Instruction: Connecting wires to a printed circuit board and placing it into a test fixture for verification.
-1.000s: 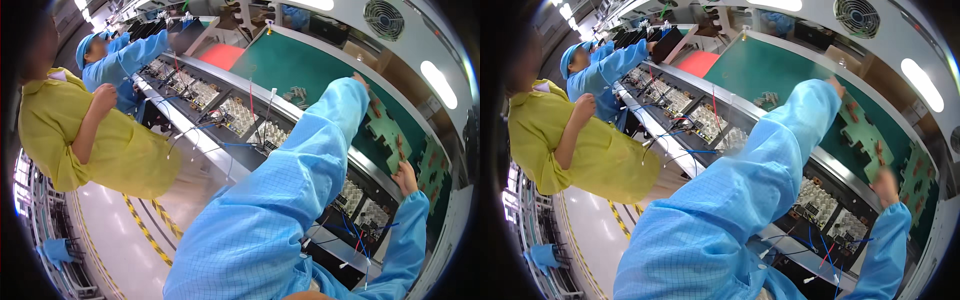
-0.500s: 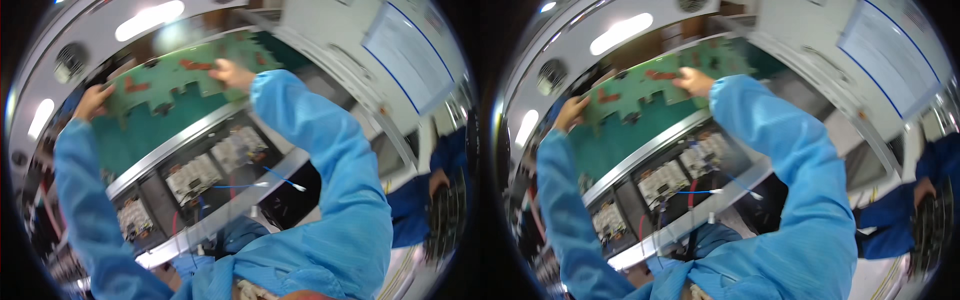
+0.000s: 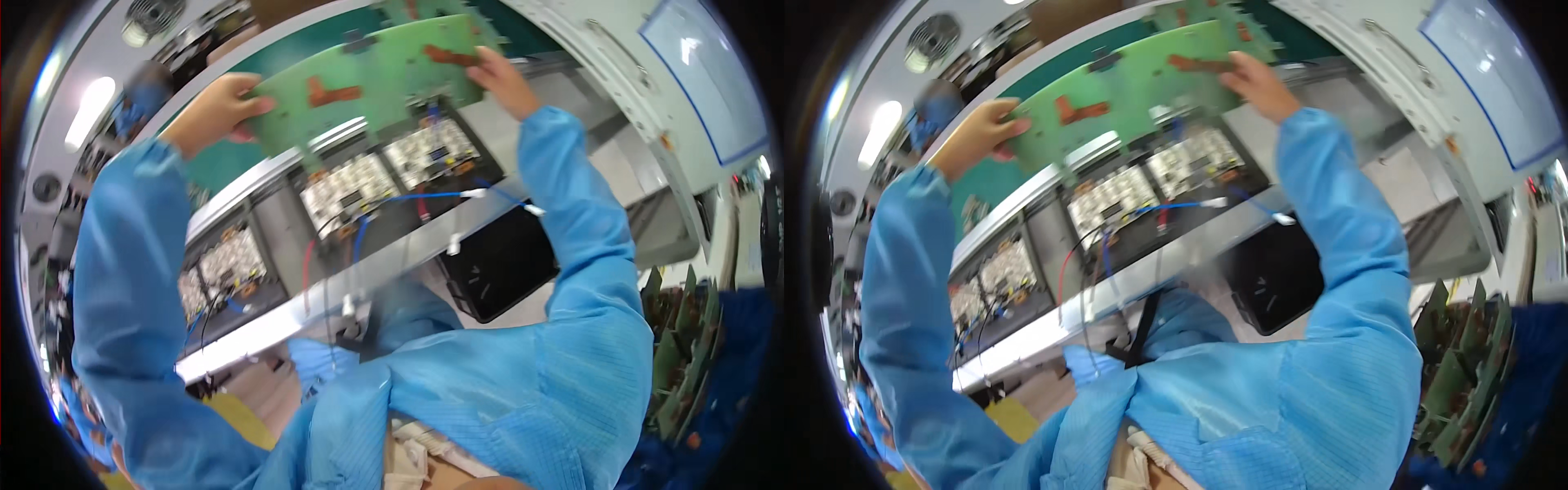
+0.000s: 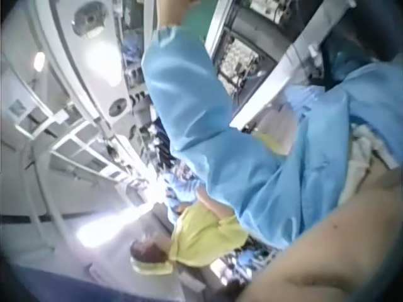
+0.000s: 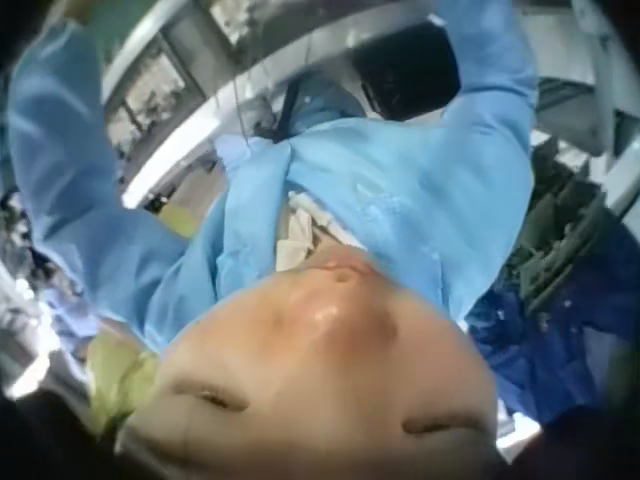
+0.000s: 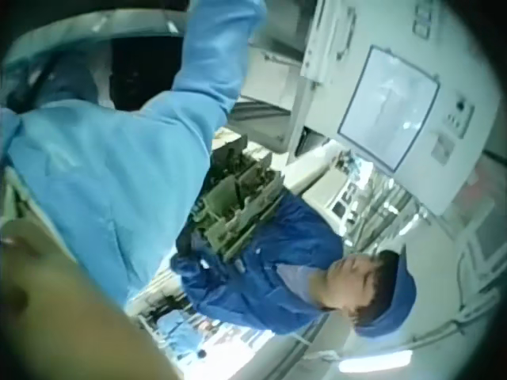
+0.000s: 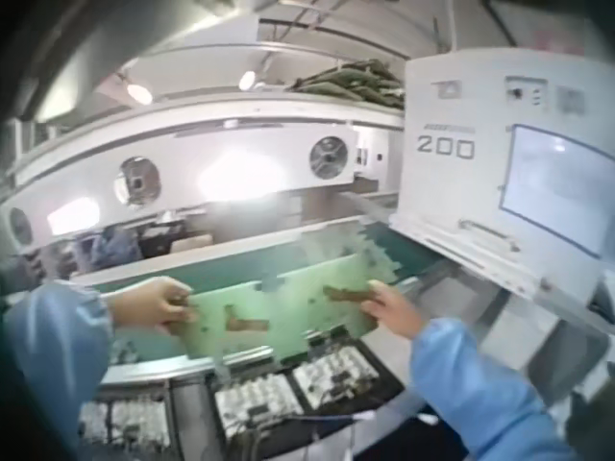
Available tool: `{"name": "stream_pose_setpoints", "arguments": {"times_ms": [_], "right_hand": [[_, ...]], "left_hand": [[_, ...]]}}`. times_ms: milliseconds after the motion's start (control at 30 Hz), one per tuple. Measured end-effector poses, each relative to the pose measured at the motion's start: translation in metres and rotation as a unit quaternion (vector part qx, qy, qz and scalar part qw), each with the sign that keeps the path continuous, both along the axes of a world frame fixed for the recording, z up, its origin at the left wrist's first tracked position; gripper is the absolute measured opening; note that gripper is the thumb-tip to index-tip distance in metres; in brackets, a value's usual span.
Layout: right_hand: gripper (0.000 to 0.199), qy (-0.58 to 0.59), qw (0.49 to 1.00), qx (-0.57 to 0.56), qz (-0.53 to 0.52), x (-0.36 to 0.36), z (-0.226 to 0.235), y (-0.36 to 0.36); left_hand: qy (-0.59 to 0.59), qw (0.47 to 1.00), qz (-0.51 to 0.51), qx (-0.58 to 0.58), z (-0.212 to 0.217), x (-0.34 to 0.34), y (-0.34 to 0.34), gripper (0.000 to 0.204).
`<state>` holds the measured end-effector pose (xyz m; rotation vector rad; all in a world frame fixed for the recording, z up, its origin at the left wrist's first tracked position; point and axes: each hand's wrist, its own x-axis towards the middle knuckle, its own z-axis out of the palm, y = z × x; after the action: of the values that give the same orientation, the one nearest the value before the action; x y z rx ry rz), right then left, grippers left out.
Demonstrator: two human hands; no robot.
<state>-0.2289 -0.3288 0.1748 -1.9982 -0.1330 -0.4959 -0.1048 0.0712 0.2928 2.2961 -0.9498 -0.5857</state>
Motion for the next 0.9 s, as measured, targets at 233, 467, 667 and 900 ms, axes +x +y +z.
{"name": "stream_pose_setpoints", "arguments": {"times_ms": [233,467,667,900], "right_hand": [[0.047,0.108,0.994,0.014,0.029,-0.013,-0.007,-0.032],[0.049,0.167,0.975,0.124,0.076,-0.023,-0.014,-0.054],[0.046,0.199,0.965,0.143,0.090,-0.029,-0.014,-0.058],[0.043,0.155,0.976,0.139,0.068,-0.040,-0.028,-0.058]], "left_hand": [[0.007,1.000,0.006,0.010,-0.038,0.008,-0.035,0.035],[-0.079,0.948,-0.244,-0.187,-0.051,0.002,-0.037,0.038],[0.150,0.985,0.050,0.063,-0.051,0.005,-0.065,0.038],[0.159,0.980,0.036,0.110,-0.054,-0.007,-0.073,0.039]]}}
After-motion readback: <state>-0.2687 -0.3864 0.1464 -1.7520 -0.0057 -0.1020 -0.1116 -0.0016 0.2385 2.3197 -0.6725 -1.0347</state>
